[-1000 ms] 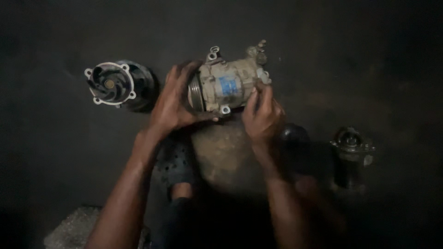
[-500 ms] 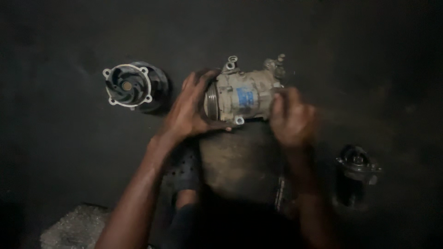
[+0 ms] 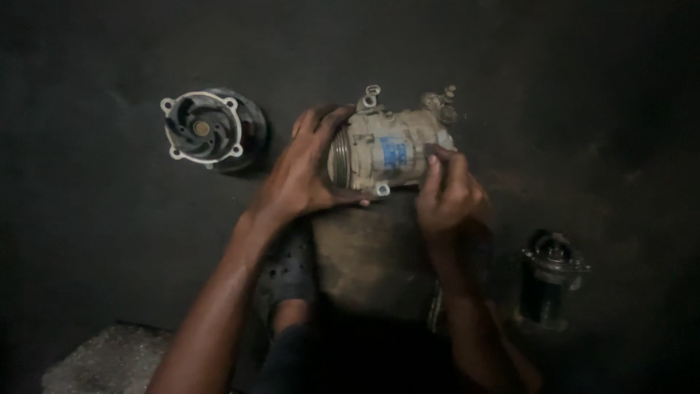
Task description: The person manipulates an automotive AC compressor on the ground, turning it over and using a small metal scraper to clean or adjust its surface with the assistance of another person.
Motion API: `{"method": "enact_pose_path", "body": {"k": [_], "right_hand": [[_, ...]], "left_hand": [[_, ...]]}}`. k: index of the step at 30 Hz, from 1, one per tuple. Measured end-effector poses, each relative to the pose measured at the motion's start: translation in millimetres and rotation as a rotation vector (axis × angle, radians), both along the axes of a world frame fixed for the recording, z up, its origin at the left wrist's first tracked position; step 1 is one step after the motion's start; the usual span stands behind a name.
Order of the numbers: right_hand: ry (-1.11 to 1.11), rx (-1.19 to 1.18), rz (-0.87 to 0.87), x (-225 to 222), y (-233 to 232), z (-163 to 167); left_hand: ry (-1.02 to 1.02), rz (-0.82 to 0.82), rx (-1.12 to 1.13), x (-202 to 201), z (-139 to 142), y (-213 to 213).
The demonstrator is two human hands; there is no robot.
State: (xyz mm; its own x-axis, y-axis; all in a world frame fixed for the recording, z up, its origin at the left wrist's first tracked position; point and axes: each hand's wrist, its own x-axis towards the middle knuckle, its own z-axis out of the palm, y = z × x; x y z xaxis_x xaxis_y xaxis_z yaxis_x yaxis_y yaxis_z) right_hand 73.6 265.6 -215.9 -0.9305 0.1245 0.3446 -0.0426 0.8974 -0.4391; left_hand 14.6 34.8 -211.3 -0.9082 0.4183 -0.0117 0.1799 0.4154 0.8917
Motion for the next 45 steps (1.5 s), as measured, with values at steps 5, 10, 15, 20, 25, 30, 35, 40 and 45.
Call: {"method": "enact_pose_path", "body": {"k": [5, 10, 15, 20, 25, 30, 35, 40, 45], "right_hand": [[0.026, 0.059, -0.04, 1.6, -8.0, -6.2], [0.0, 0.0, -0.154, 5.0, -13.6, -8.3], [-0.004, 0.169, -0.011, 4.6, -14.1, 1.3], [-0.097, 0.06, -0.134, 3.9, -18.9, 2.7], [0.023, 0.132, -0.128, 7.0, -23.6, -0.8], [-0.001, -0.025, -0.256, 1.4, -25.3, -4.6], [-0.01, 0.107, -0.055, -7.0, -13.6, 0.6], [-0.06, -0.051, -0.045, -12.6, -6.5, -0.2], [-0.097, -0.096, -0.087, -15.8, 0.2, -4.0]], "left_hand": [[0.004, 0.006, -0.019, -0.1, -2.4, 0.3], [-0.005, -0.001, -0.011, -1.0, -5.1, -0.7], [0.017, 0.009, 0.022, 0.2, -5.1, -1.7], [0.001, 0.008, 0.015, 0.3, -4.6, -1.8], [0.021, 0.01, 0.026, -0.3, -3.6, -3.2], [-0.007, 0.016, 0.03, -0.3, -2.7, -2.6], [-0.007, 0.015, 0.055, -0.5, -3.4, -2.0], [-0.011, 0.016, 0.051, -1.2, -5.1, -2.4], [-0.039, 0.012, 0.068, -1.5, -5.2, -2.3]]}}
